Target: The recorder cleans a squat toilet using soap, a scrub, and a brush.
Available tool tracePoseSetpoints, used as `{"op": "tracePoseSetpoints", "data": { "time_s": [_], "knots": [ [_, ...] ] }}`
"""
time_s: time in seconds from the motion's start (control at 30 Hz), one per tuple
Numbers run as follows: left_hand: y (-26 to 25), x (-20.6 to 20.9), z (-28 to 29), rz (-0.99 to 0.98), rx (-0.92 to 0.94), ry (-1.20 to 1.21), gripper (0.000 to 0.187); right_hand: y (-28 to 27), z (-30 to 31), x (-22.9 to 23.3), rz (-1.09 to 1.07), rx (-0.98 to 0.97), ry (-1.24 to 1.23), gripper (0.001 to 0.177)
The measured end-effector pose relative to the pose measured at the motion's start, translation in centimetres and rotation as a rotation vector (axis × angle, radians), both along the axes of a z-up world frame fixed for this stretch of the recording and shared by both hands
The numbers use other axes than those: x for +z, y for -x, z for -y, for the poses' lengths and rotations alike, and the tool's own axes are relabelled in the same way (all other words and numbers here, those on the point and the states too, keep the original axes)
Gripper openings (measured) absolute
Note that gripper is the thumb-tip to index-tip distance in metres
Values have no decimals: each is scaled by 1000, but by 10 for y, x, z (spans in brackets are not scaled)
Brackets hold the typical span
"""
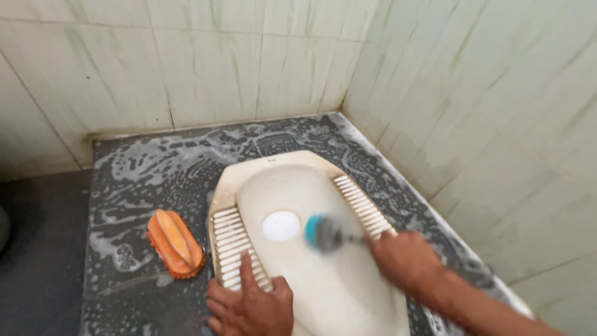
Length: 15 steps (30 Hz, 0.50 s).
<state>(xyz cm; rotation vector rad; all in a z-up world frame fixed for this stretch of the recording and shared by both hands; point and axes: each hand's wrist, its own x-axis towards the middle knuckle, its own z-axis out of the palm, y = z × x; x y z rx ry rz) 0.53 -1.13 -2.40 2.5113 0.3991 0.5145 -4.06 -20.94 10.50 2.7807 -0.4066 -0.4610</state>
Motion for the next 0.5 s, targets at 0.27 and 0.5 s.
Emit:
{"op": "tracePoseSetpoints", "data": {
  "time_s": [0.27,0.5],
  "knots": [
    [-1,16,-7,-172,-48,-2,65,-34,21,1,-8,72,108,27],
    [2,17,-9,-170,-44,-52,66,-48,-3,45,-206,107,179,22]
  ]
}}
